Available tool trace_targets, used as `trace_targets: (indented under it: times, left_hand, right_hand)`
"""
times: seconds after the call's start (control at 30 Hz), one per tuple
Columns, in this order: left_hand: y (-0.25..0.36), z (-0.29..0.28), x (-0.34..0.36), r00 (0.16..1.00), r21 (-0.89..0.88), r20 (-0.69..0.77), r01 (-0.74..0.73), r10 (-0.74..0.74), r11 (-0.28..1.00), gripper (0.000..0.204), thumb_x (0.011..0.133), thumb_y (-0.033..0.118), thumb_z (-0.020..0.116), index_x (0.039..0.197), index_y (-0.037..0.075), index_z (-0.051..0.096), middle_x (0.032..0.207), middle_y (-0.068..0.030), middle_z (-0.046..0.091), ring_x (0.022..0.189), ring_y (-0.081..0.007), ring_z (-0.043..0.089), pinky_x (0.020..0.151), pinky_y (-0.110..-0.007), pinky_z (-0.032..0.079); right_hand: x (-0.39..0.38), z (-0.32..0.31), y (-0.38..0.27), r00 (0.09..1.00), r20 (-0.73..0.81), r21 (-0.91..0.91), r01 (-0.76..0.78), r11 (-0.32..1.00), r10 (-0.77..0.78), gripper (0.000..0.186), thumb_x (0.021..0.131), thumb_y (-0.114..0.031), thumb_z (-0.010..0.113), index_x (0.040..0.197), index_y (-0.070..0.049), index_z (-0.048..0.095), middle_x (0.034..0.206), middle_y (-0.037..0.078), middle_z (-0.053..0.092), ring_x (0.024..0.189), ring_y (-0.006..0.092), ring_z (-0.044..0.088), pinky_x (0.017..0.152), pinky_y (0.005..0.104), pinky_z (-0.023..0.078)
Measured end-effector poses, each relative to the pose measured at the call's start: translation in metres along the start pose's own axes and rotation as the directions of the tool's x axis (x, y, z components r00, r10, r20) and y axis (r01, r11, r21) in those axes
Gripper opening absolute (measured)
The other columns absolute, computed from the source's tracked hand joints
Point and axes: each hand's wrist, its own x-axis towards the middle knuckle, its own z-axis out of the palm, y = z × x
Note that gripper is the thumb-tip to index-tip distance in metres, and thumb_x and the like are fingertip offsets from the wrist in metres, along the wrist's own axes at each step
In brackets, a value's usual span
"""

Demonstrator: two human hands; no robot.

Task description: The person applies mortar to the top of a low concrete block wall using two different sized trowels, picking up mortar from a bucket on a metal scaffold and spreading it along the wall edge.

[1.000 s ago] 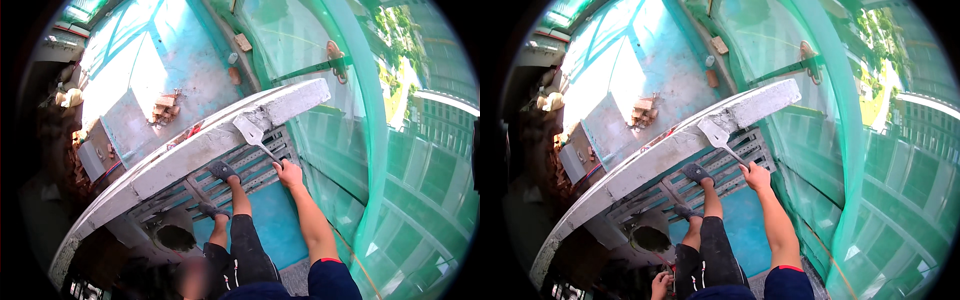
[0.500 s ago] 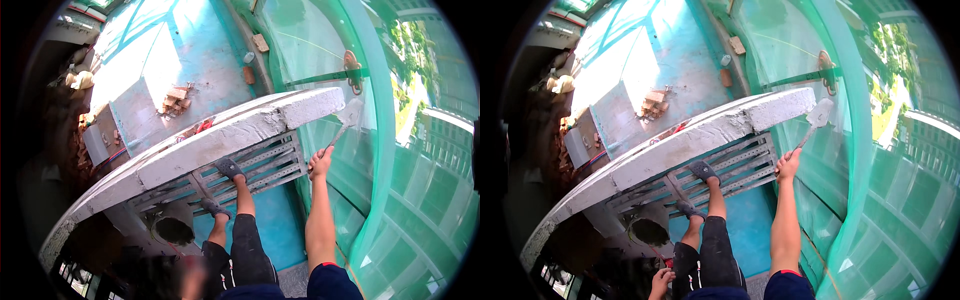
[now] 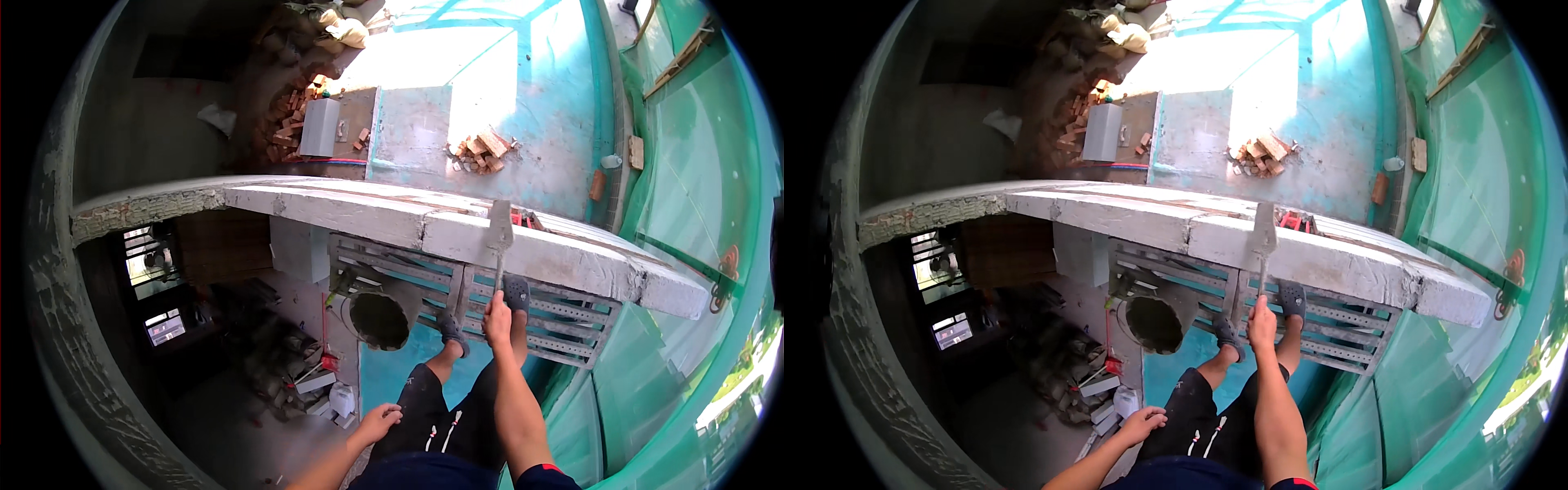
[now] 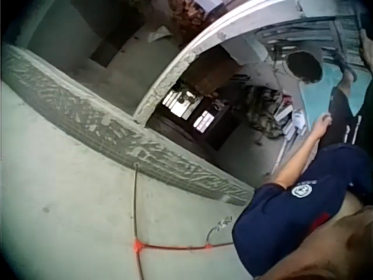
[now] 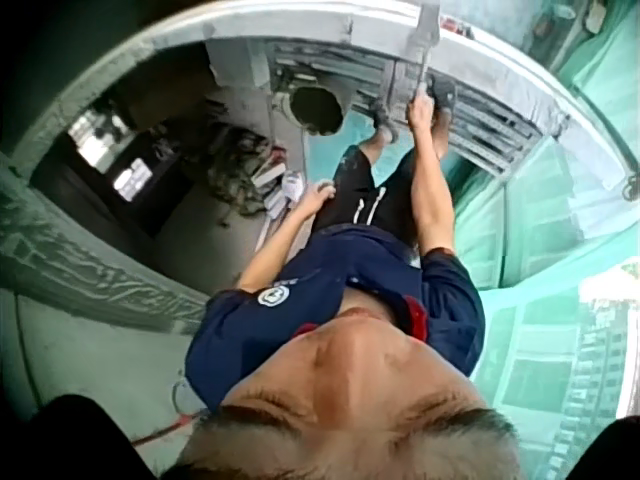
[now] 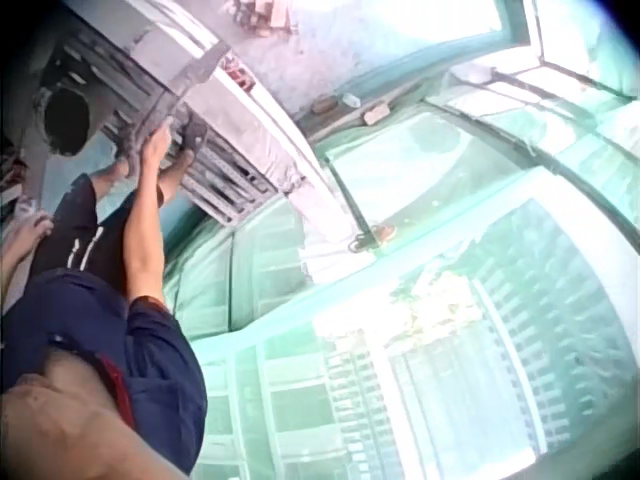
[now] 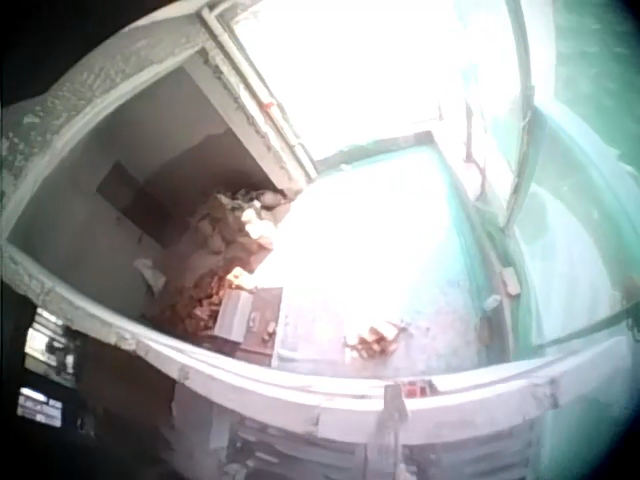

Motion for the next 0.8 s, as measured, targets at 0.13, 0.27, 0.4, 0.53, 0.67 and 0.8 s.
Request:
trace_targets:
  times: [0.13, 0.27, 0.4, 0.53, 0.67, 0.8]
  left_hand:
    - [-0.046, 0.007, 0.022, 0.999, -0.086, 0.033, 0.015, -0.012, 0.996, 0.036, 0.09, 0.022, 0.056, 0.115, -0.004, 0.057, 0.097, -0.0109, 0.066, 0.087, -0.0169, 0.064, 0.079, -0.028, 0.049]
    - [-0.088, 0.009, 0.036, 0.997, -0.116, 0.077, 0.027, -0.018, 0.993, 0.035, 0.092, 0.021, 0.055, 0.118, -0.003, 0.055, 0.101, -0.0107, 0.067, 0.087, -0.0163, 0.064, 0.079, -0.027, 0.049]
    - [-0.115, -0.018, 0.043, 0.998, -0.199, 0.04, -0.043, 0.052, 0.979, 0.034, 0.091, 0.021, 0.056, 0.115, -0.002, 0.058, 0.096, -0.0097, 0.068, 0.086, -0.0158, 0.065, 0.079, -0.028, 0.05]
    - [-0.142, -0.049, 0.049, 0.999, -0.376, 0.002, -0.047, 0.051, 0.925, 0.034, 0.092, 0.021, 0.056, 0.114, -0.004, 0.057, 0.097, -0.0131, 0.068, 0.087, -0.0177, 0.066, 0.08, -0.029, 0.05]
    - [-0.17, -0.049, 0.049, 0.971, -0.49, -0.138, -0.238, 0.195, 0.838, 0.023, 0.092, 0.021, 0.055, 0.103, 0.001, 0.06, 0.082, -0.0039, 0.065, 0.074, -0.0127, 0.06, 0.069, -0.027, 0.047]
    - [-0.198, -0.031, 0.058, 0.976, -0.647, -0.184, -0.208, 0.114, 0.733, 0.02, 0.093, 0.018, 0.053, 0.099, 0.001, 0.059, 0.081, -0.0052, 0.064, 0.073, -0.0149, 0.06, 0.07, -0.029, 0.049]
  right_hand:
    - [0.005, -0.03, -0.021, 0.96, -0.269, 0.258, 0.15, 0.954, -0.078, 0.057, 0.093, -0.064, 0.032, 0.062, -0.015, 0.032, 0.047, -0.003, 0.027, 0.034, 0.0108, 0.027, 0.032, 0.0269, 0.022]
    - [-0.001, 0.004, 0.007, 0.932, -0.359, 0.344, 0.189, 0.92, -0.057, 0.058, 0.092, -0.065, 0.032, 0.062, -0.016, 0.031, 0.046, -0.002, 0.026, 0.034, 0.0122, 0.023, 0.032, 0.0274, 0.021]
    - [0.004, 0.113, 0.088, 0.977, -0.211, 0.21, 0.013, 0.978, 0.032, 0.058, 0.093, -0.063, 0.033, 0.061, -0.015, 0.033, 0.045, -0.002, 0.029, 0.033, 0.0125, 0.027, 0.031, 0.0273, 0.023]
    - [0.023, 0.242, 0.122, 0.995, -0.009, -0.085, 0.101, 0.991, -0.102, 0.058, 0.093, -0.061, 0.035, 0.058, -0.015, 0.034, 0.048, -0.002, 0.033, 0.037, 0.0118, 0.033, 0.035, 0.0283, 0.027]
    - [0.031, 0.315, 0.087, 0.976, 0.215, -0.397, 0.103, 0.912, -0.016, 0.062, 0.094, -0.061, 0.031, 0.058, -0.011, 0.039, 0.047, 0.0, 0.037, 0.035, 0.0149, 0.037, 0.033, 0.0302, 0.029]
    - [0.026, 0.345, 0.065, 0.991, 0.033, -0.139, 0.133, 0.981, -0.13, 0.059, 0.093, -0.064, 0.032, 0.059, -0.015, 0.033, 0.046, -0.002, 0.03, 0.033, 0.0134, 0.031, 0.032, 0.029, 0.026]
